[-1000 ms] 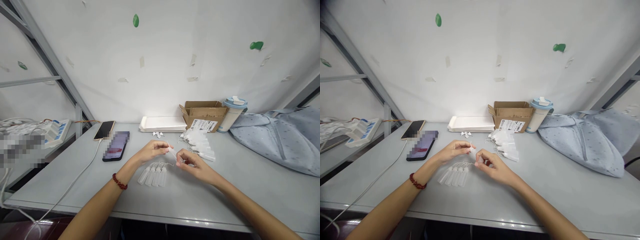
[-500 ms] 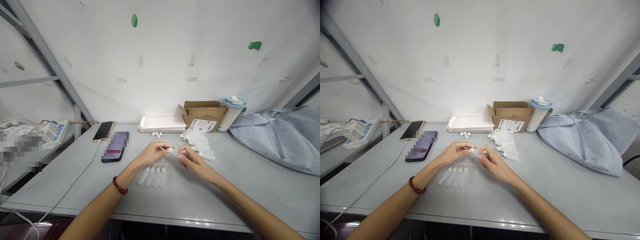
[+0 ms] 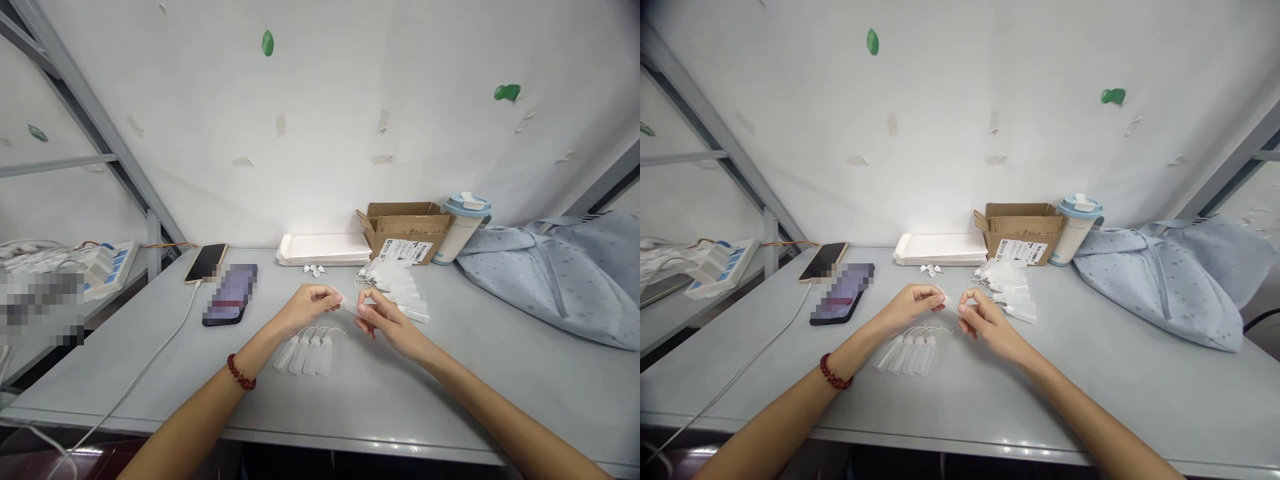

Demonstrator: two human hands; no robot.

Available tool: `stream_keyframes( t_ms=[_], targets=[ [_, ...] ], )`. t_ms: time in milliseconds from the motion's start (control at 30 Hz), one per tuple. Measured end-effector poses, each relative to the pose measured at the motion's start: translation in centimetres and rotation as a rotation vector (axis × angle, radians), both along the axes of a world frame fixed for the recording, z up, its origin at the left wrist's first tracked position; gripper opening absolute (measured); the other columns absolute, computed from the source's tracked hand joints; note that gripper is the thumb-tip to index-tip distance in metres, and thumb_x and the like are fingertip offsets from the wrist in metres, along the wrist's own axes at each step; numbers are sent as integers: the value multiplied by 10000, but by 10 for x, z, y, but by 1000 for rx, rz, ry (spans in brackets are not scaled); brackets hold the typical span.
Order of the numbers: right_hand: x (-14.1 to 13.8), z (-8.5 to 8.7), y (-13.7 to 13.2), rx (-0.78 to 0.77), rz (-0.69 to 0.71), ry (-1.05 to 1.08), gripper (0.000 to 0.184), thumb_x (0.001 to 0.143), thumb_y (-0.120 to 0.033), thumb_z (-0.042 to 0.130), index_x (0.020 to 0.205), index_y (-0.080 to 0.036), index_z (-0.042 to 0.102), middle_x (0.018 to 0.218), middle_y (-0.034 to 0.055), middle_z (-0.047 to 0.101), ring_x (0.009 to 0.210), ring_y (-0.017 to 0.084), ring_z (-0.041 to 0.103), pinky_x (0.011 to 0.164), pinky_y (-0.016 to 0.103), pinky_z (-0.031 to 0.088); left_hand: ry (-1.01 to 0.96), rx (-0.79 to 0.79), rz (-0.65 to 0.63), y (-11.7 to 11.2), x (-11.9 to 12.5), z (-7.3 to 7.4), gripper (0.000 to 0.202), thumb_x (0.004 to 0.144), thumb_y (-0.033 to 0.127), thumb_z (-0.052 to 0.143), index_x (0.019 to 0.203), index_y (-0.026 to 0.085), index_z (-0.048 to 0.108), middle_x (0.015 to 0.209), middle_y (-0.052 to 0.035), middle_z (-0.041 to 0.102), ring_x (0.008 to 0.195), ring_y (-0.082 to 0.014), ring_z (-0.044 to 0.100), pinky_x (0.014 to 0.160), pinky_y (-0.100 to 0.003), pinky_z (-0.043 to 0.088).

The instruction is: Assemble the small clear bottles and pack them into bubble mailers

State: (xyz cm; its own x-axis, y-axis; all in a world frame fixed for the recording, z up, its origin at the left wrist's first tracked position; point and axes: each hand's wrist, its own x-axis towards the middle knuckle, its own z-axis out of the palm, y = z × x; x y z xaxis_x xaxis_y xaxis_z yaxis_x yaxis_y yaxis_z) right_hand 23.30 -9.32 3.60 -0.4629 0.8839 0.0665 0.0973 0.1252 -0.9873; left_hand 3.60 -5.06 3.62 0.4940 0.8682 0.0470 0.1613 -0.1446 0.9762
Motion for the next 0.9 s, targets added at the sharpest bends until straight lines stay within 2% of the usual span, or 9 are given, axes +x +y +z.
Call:
stream_keyframes(
  t_ms=[267, 367, 533, 700, 900],
  targets=[
    [-1, -1, 2, -120, -23, 61, 303, 864, -525, 441, 849, -233, 362, 569, -65, 449, 524, 105, 405, 534, 248, 351, -21, 74, 15, -2, 0, 1, 293, 723, 398, 668, 862, 140, 665, 947, -79, 657, 874, -187, 582, 791, -287, 444],
    [-1, 0, 2, -120, -26, 66, 301, 864, -521, 445, 845, -231, 366, 573, -63, 458, 528, 102, 404, 543, 245, 348, 7, 69, -16, -3, 1, 2, 311, 782, 429, 598, 870, 140, 669, 892, -69, 666, 849, -177, 591, 786, -282, 445],
    [0, 0, 2, -116, -31, 66, 292, 872, -511, 438, 846, -230, 365, 572, -62, 471, 528, 101, 401, 541, 241, 338, 76, 47, -41, -5, 4, 3, 365, 830, 456, 513, 763, 126, 653, 755, -58, 663, 753, -162, 598, 746, -277, 457],
    [0, -1, 3, -132, -53, 54, 287, 879, -509, 419, 835, -233, 353, 542, -75, 459, 499, 95, 394, 530, 230, 331, 63, 43, -53, -7, 4, 3, 290, 788, 402, 586, 829, 128, 670, 837, -61, 672, 814, -174, 601, 762, -271, 453],
    [0, -5, 6, -123, -105, 14, 299, 867, -526, 410, 832, -235, 351, 530, -77, 462, 488, 99, 406, 515, 231, 345, 95, 117, -4, -7, 5, 0, 253, 755, 344, 625, 881, 132, 685, 898, -64, 671, 828, -178, 593, 749, -273, 448]
  ],
)
